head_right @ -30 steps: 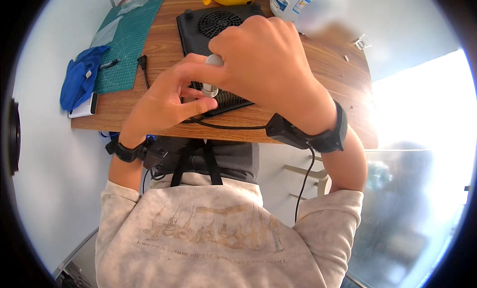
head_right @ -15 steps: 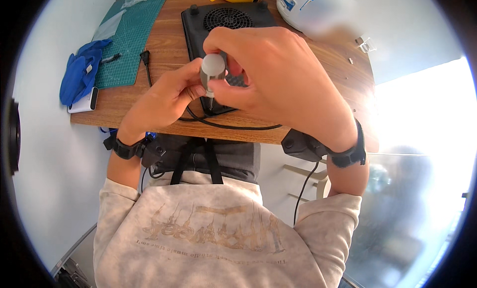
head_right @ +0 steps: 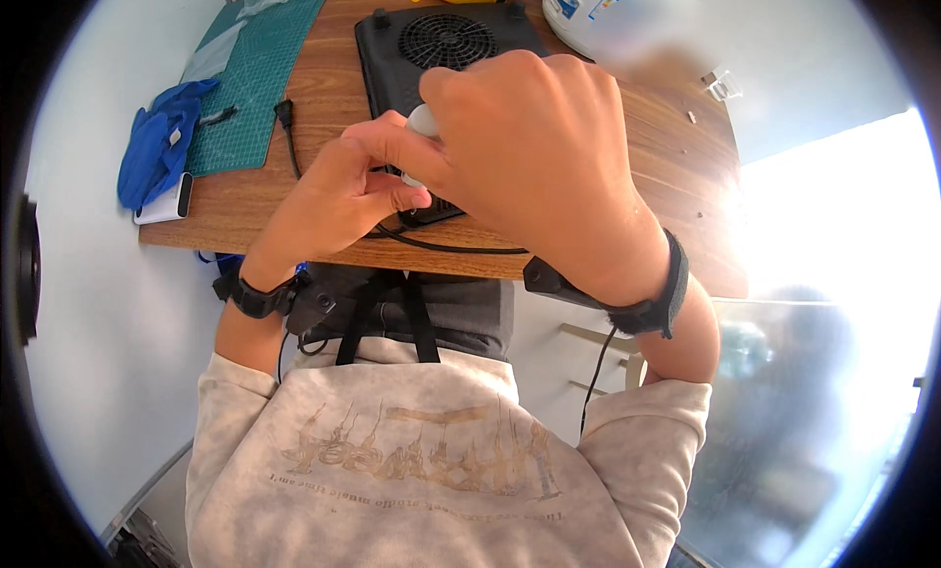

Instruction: The person uses a screwdriver to remove screws from a black electronic device and then from a white appliance lid. They remove small plastic components from the lid and place them on the table.

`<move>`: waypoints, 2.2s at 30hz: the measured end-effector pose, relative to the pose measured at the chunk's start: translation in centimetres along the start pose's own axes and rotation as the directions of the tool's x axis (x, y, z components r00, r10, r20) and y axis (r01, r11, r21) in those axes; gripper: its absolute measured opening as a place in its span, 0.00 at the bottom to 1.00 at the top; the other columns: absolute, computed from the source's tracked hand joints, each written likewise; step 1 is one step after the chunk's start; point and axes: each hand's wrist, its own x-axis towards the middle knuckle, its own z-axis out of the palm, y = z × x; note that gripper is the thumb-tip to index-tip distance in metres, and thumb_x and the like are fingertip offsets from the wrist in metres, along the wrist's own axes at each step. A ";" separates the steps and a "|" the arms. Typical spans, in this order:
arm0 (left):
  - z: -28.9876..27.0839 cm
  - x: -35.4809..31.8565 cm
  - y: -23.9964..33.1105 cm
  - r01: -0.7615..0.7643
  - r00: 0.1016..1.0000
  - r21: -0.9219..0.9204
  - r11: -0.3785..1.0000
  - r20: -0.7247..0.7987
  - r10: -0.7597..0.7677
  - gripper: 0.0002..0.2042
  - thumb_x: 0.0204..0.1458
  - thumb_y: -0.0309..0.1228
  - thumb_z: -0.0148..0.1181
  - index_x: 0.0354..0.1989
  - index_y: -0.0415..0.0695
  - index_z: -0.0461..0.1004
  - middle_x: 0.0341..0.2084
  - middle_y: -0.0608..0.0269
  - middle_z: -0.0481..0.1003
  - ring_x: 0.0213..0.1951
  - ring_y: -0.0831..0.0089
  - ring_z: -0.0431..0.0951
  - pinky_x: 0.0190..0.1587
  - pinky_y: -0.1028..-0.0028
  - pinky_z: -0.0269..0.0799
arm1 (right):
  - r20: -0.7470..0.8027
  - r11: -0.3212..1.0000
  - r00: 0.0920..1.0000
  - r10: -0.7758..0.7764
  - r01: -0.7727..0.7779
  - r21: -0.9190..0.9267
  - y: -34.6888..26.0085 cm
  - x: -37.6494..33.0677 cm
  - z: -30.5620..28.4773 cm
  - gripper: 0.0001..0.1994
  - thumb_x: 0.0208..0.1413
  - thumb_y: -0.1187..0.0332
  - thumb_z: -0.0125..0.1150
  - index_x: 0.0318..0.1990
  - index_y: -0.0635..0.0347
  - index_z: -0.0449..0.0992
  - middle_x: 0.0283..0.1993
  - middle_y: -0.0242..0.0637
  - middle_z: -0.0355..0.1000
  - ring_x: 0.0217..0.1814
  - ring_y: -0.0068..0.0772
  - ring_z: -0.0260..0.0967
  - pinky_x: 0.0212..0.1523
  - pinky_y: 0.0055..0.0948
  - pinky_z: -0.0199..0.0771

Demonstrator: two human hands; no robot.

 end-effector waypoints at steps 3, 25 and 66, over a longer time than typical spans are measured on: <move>-0.5 -0.3 0.5 0.034 0.998 0.014 0.999 0.051 -0.035 0.12 0.58 0.16 0.57 0.50 0.37 0.73 0.42 0.62 0.76 0.41 0.72 0.75 0.49 0.74 0.73 | -0.025 0.985 0.999 -0.035 0.039 0.168 0.3 -0.3 0.3 0.17 0.48 0.55 0.72 0.32 0.57 0.75 0.18 0.30 0.67 0.17 0.30 0.64 0.19 0.29 0.59; -0.3 -0.4 0.8 0.170 0.985 0.143 0.975 -0.006 -0.171 0.08 0.57 0.21 0.61 0.44 0.36 0.76 0.32 0.61 0.76 0.33 0.75 0.75 0.40 0.74 0.73 | 0.052 0.980 0.996 0.072 -0.081 0.182 -0.7 -1.1 0.3 0.17 0.53 0.55 0.69 0.42 0.57 0.74 0.25 0.34 0.73 0.24 0.38 0.70 0.26 0.33 0.68; 0.6 -4.4 -4.7 -0.030 0.994 0.751 0.660 -0.048 0.099 0.05 0.53 0.30 0.65 0.38 0.49 0.80 0.34 0.67 0.74 0.36 0.66 0.78 0.37 0.68 0.77 | -0.143 0.401 0.399 0.906 -0.695 0.597 10.2 -23.9 7.7 0.13 0.57 0.74 0.66 0.33 0.61 0.63 0.43 0.39 0.76 0.43 0.28 0.72 0.50 0.32 0.74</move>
